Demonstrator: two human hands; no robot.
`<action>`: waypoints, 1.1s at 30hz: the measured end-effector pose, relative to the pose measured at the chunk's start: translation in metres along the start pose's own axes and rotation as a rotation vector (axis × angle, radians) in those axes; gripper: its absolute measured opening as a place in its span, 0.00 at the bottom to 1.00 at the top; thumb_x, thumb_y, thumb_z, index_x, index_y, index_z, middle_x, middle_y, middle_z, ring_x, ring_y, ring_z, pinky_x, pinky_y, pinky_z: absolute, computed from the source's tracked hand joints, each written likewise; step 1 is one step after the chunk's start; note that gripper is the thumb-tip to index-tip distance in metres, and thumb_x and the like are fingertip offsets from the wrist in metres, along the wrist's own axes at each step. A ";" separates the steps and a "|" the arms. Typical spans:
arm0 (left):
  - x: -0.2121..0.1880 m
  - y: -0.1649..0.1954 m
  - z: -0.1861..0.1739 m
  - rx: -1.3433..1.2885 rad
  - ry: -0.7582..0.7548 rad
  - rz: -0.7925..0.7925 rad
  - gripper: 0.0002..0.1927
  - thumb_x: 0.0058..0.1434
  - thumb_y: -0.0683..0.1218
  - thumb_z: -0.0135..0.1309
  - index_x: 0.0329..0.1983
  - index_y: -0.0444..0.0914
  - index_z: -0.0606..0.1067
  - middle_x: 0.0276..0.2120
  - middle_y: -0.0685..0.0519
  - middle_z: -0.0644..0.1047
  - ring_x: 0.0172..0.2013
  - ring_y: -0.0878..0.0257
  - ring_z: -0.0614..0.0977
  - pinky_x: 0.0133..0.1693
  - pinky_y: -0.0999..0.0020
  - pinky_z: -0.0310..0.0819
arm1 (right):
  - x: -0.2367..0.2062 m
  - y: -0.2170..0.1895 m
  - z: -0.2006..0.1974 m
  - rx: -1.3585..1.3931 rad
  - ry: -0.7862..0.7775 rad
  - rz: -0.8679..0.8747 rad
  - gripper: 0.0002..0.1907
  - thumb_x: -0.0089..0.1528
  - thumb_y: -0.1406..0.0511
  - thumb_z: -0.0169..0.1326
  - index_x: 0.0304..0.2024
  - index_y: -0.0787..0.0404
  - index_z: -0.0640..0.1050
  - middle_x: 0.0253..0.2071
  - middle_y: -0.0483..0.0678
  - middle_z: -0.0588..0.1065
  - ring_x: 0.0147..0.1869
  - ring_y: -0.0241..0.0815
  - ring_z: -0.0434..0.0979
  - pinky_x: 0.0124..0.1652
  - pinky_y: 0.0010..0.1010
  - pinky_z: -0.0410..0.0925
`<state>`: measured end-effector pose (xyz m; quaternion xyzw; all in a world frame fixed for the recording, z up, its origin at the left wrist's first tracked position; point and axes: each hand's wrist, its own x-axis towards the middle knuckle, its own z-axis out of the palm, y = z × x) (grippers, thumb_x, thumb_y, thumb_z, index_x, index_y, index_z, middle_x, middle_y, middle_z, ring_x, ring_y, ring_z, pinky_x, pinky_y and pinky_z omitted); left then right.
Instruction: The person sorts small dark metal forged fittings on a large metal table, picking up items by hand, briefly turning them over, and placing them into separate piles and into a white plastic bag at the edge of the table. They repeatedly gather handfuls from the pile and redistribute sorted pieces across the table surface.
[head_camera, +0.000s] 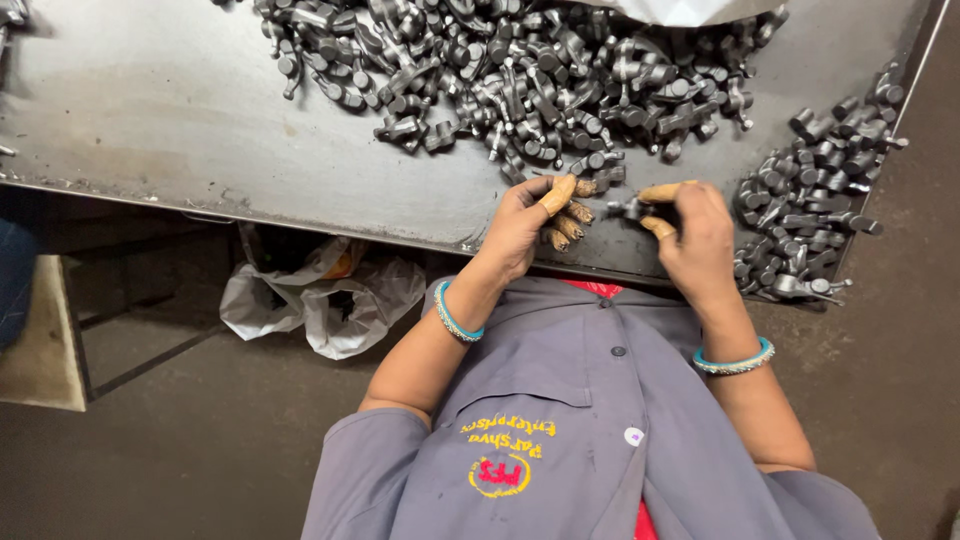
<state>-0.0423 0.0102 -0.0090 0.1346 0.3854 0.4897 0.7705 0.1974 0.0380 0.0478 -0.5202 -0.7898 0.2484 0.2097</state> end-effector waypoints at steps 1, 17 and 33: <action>-0.001 -0.002 -0.001 0.023 0.015 0.013 0.16 0.71 0.50 0.55 0.50 0.32 0.78 0.34 0.47 0.82 0.25 0.66 0.81 0.25 0.73 0.74 | -0.003 0.006 0.001 0.234 0.015 0.059 0.18 0.59 0.76 0.65 0.49 0.61 0.77 0.48 0.52 0.77 0.54 0.52 0.76 0.54 0.39 0.70; -0.004 -0.011 0.013 0.000 -0.043 -0.054 0.22 0.73 0.55 0.51 0.54 0.31 0.79 0.35 0.47 0.82 0.27 0.66 0.81 0.27 0.74 0.76 | -0.023 0.047 0.007 1.670 -0.152 0.677 0.22 0.68 0.66 0.61 0.63 0.67 0.74 0.48 0.54 0.79 0.44 0.44 0.79 0.43 0.35 0.74; -0.015 0.016 0.007 0.148 0.117 0.115 0.20 0.65 0.44 0.60 0.59 0.32 0.76 0.35 0.48 0.82 0.29 0.63 0.84 0.26 0.72 0.78 | 0.030 -0.044 0.013 -0.065 0.056 -0.211 0.22 0.58 0.75 0.62 0.54 0.56 0.83 0.54 0.55 0.73 0.57 0.55 0.72 0.53 0.40 0.70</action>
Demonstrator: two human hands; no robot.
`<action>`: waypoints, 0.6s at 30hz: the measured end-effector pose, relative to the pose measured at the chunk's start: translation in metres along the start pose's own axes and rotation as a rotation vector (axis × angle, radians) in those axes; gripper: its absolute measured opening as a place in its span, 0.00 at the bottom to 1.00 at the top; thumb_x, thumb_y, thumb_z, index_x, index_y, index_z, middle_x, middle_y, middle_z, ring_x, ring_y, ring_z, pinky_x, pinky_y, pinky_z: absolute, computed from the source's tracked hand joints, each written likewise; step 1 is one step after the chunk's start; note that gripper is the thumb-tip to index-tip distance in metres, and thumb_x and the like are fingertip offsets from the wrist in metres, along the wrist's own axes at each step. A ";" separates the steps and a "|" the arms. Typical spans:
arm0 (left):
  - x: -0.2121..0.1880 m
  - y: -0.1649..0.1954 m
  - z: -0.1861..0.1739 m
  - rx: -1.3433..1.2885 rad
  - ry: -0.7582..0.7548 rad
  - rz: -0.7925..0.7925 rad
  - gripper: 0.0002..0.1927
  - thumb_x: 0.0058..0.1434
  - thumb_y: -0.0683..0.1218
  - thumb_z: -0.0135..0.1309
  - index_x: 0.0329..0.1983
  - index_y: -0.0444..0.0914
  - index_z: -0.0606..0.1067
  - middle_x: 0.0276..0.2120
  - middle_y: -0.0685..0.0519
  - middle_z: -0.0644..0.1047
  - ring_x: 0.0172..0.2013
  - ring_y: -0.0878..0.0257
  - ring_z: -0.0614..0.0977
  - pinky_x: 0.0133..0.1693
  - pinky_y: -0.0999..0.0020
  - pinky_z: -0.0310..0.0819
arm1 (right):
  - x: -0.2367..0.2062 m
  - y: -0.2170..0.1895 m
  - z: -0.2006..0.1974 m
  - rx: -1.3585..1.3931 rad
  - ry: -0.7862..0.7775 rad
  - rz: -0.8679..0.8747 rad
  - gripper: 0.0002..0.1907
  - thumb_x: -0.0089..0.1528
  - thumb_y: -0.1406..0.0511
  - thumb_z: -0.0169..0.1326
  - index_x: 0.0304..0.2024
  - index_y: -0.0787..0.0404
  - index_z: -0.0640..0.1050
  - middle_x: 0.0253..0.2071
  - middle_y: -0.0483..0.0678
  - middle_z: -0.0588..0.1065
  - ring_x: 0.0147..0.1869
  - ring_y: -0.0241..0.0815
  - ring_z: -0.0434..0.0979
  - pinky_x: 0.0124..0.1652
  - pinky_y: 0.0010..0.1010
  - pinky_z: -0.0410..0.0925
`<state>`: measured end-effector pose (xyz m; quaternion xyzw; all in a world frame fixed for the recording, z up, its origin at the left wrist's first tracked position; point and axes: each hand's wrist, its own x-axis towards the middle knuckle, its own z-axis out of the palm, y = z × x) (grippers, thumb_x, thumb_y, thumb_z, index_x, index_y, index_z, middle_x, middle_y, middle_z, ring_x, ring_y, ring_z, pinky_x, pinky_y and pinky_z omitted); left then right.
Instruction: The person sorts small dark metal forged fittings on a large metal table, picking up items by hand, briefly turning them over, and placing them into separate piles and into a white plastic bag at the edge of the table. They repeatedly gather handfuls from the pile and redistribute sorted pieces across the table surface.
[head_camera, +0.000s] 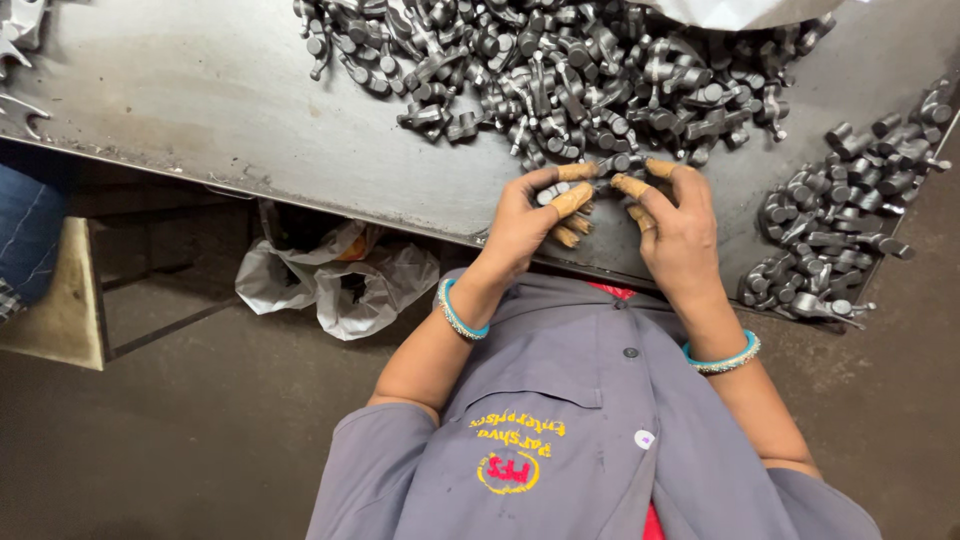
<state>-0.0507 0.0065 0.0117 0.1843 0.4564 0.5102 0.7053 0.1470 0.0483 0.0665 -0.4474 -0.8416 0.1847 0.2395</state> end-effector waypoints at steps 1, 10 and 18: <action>0.000 0.003 0.000 0.098 0.023 0.018 0.21 0.65 0.43 0.60 0.60 0.32 0.76 0.34 0.49 0.82 0.28 0.66 0.83 0.25 0.73 0.77 | -0.003 -0.001 -0.002 -0.006 -0.020 0.014 0.21 0.58 0.74 0.63 0.54 0.56 0.83 0.53 0.54 0.73 0.57 0.54 0.72 0.53 0.40 0.70; -0.001 0.009 0.011 0.587 0.037 0.152 0.26 0.59 0.46 0.62 0.61 0.35 0.76 0.42 0.50 0.85 0.29 0.65 0.83 0.32 0.69 0.78 | -0.023 -0.003 -0.025 -0.010 -0.069 0.152 0.25 0.51 0.67 0.70 0.50 0.64 0.79 0.44 0.55 0.72 0.48 0.58 0.70 0.47 0.45 0.67; 0.002 0.009 0.010 0.876 0.075 0.343 0.24 0.58 0.51 0.66 0.54 0.34 0.78 0.47 0.41 0.83 0.49 0.50 0.86 0.49 0.64 0.78 | -0.037 0.034 0.005 0.556 0.008 0.451 0.19 0.60 0.71 0.66 0.51 0.66 0.76 0.47 0.50 0.79 0.49 0.45 0.79 0.48 0.34 0.73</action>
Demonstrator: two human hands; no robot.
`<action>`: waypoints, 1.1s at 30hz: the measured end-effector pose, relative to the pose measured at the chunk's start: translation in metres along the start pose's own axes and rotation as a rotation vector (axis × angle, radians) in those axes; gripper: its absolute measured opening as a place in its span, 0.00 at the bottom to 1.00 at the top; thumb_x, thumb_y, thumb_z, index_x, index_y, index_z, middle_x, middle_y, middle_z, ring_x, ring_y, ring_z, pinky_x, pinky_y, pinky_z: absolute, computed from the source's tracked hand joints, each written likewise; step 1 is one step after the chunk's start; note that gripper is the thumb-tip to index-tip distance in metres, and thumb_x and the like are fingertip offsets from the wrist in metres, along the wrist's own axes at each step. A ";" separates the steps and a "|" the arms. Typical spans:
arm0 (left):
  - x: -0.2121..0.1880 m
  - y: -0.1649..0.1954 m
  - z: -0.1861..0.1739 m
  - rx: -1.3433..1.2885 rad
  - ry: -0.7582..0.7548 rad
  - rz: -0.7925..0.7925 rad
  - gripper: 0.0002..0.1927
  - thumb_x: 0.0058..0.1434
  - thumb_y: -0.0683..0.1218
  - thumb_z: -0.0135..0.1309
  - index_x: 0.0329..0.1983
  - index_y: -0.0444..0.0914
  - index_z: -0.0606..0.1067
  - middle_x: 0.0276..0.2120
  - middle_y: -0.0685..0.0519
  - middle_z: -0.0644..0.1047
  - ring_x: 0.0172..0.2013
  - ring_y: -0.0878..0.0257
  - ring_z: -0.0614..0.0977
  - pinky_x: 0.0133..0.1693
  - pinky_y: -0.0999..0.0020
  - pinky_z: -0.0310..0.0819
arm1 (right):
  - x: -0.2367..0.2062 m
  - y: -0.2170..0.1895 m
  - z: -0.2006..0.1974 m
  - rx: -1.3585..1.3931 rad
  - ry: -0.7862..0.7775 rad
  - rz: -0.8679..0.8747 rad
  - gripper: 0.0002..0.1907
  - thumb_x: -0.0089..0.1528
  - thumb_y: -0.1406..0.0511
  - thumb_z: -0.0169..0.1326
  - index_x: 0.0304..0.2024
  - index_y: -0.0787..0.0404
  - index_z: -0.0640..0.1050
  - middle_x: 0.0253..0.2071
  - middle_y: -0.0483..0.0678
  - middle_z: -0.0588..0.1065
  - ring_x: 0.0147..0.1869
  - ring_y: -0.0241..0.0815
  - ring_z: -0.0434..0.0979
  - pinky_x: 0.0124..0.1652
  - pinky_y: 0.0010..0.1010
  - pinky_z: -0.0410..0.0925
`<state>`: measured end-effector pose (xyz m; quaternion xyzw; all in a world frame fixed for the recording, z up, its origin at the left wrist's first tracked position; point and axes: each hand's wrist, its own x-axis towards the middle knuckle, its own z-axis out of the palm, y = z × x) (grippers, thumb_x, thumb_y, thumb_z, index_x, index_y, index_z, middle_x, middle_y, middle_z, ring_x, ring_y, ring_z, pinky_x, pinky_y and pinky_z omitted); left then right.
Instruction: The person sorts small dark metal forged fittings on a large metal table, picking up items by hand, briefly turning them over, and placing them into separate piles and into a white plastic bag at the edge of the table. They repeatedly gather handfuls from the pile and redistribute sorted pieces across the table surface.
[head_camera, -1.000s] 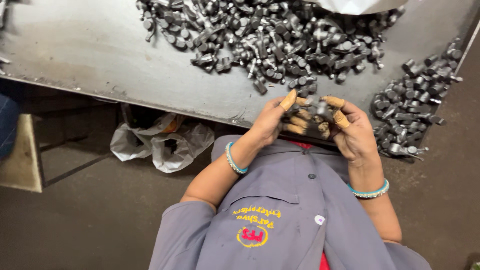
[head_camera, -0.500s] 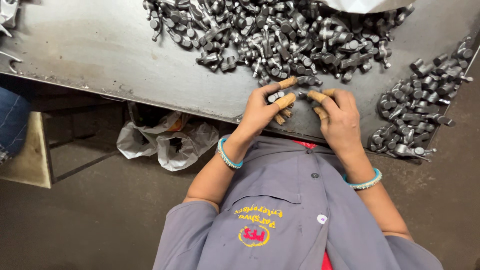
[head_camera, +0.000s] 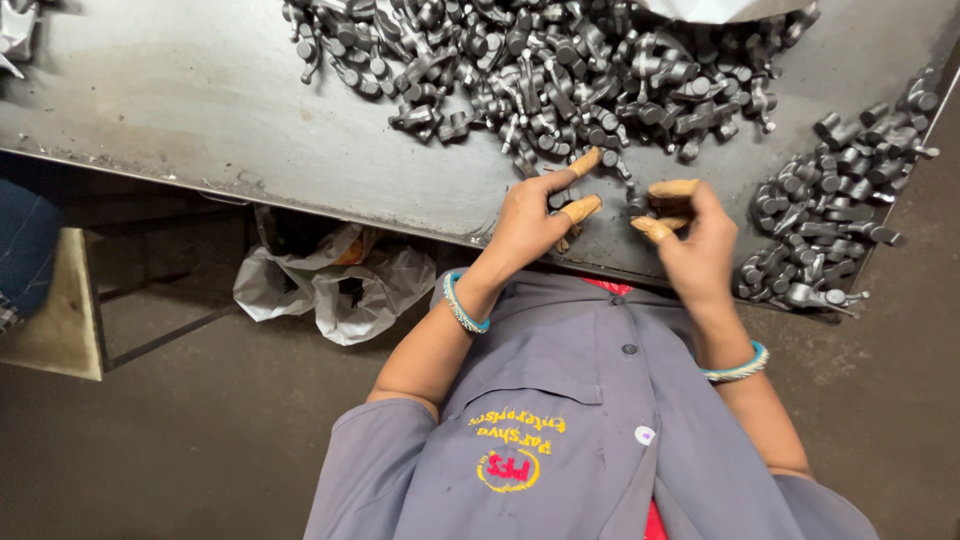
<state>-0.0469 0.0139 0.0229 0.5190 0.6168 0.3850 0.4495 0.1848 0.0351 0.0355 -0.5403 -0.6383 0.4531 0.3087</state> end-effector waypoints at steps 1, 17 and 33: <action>0.000 0.000 0.000 -0.001 -0.007 0.022 0.24 0.58 0.51 0.66 0.53 0.34 0.79 0.47 0.41 0.83 0.49 0.49 0.85 0.49 0.64 0.78 | 0.002 0.006 -0.005 0.196 -0.019 0.018 0.19 0.61 0.72 0.66 0.53 0.67 0.75 0.49 0.50 0.78 0.51 0.43 0.79 0.50 0.33 0.74; -0.005 0.000 0.034 -0.771 -0.247 -0.292 0.19 0.68 0.45 0.56 0.60 0.33 0.76 0.36 0.52 0.82 0.29 0.69 0.83 0.28 0.76 0.76 | -0.005 0.023 -0.036 1.007 -0.107 0.426 0.18 0.68 0.70 0.58 0.59 0.71 0.75 0.47 0.54 0.80 0.43 0.43 0.82 0.38 0.30 0.75; -0.008 -0.001 0.031 -0.899 -0.304 -0.328 0.20 0.70 0.49 0.56 0.60 0.33 0.77 0.36 0.51 0.81 0.31 0.66 0.84 0.27 0.75 0.77 | -0.009 0.001 -0.028 0.914 -0.141 0.369 0.12 0.65 0.70 0.58 0.51 0.67 0.77 0.42 0.48 0.79 0.39 0.37 0.80 0.36 0.30 0.77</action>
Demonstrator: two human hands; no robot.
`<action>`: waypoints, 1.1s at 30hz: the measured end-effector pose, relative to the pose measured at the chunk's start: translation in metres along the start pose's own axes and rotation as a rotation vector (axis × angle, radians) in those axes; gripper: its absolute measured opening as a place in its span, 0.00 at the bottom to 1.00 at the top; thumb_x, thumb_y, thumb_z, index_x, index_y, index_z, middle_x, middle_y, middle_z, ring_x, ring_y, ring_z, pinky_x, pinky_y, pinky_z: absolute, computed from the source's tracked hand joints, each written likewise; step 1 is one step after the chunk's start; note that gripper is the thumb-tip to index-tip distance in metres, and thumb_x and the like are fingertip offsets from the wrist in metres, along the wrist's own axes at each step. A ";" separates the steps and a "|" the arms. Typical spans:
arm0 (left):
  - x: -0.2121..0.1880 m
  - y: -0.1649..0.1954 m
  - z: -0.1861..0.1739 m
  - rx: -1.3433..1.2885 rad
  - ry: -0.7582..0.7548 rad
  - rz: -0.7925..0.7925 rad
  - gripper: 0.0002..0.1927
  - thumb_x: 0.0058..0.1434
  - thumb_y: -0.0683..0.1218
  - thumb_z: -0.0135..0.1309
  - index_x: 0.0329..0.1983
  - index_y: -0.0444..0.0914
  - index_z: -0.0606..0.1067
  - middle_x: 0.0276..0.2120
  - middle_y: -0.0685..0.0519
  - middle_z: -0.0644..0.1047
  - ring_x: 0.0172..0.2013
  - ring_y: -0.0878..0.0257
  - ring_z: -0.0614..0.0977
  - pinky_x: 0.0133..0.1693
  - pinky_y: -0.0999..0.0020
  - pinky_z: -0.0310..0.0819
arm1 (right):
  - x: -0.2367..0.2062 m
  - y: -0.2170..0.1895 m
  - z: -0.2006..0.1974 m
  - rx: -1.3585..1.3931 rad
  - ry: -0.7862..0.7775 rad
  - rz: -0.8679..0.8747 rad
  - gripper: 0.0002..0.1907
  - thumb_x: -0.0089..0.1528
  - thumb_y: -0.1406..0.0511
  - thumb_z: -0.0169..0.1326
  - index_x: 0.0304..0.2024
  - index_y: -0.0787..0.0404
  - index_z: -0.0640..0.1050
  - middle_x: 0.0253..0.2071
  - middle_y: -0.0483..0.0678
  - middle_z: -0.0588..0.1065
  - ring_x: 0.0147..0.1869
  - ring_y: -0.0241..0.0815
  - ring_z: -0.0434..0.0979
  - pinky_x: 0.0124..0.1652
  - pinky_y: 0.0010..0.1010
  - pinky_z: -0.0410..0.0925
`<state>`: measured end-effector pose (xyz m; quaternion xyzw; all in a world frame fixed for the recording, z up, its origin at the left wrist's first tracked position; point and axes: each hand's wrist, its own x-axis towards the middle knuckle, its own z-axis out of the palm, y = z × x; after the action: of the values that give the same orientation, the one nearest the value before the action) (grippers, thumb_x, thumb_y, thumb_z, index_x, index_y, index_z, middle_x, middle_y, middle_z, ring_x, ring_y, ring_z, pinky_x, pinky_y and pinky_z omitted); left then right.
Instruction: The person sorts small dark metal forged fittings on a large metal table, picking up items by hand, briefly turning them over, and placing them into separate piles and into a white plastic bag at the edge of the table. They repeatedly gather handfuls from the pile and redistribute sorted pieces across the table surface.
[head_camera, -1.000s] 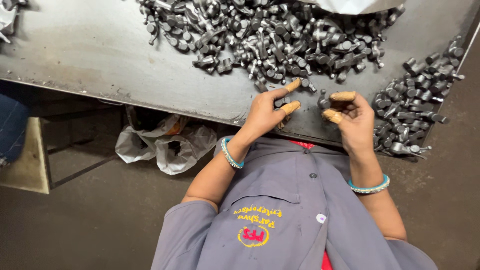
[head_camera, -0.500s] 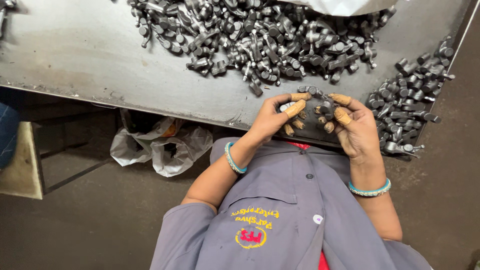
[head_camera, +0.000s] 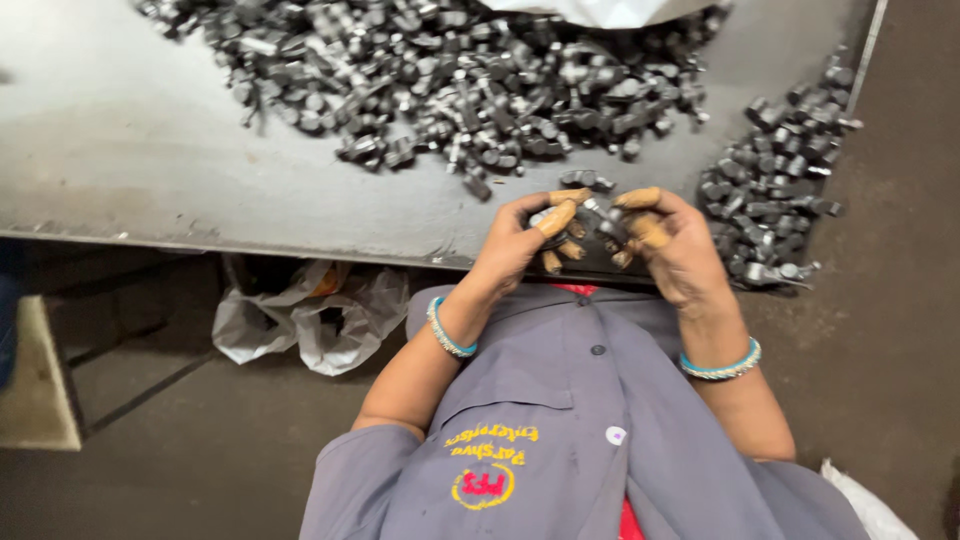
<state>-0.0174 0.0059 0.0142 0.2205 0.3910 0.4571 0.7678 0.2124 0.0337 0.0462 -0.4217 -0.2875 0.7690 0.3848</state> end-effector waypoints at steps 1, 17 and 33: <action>-0.001 0.002 0.001 0.006 -0.018 0.009 0.21 0.70 0.50 0.56 0.61 0.34 0.77 0.37 0.51 0.81 0.31 0.66 0.84 0.28 0.75 0.77 | -0.003 -0.001 -0.001 -0.080 0.029 -0.030 0.12 0.64 0.72 0.60 0.50 0.66 0.77 0.42 0.47 0.78 0.40 0.36 0.80 0.36 0.30 0.76; -0.007 0.032 -0.023 -0.037 0.119 0.033 0.20 0.70 0.51 0.54 0.61 0.35 0.76 0.37 0.50 0.81 0.30 0.63 0.85 0.23 0.77 0.69 | -0.014 -0.043 0.000 -1.585 0.495 -0.756 0.13 0.57 0.68 0.73 0.41 0.59 0.81 0.44 0.50 0.77 0.54 0.53 0.71 0.58 0.45 0.64; -0.007 0.018 -0.019 -0.033 0.107 -0.009 0.20 0.70 0.50 0.55 0.61 0.36 0.76 0.36 0.50 0.82 0.30 0.63 0.85 0.21 0.76 0.69 | 0.028 -0.004 -0.005 -0.463 0.123 -0.204 0.11 0.63 0.75 0.61 0.48 0.67 0.78 0.42 0.45 0.79 0.42 0.32 0.78 0.38 0.24 0.72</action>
<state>-0.0443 0.0081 0.0181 0.1814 0.4249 0.4711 0.7514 0.2086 0.0599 0.0352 -0.5133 -0.4728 0.6130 0.3704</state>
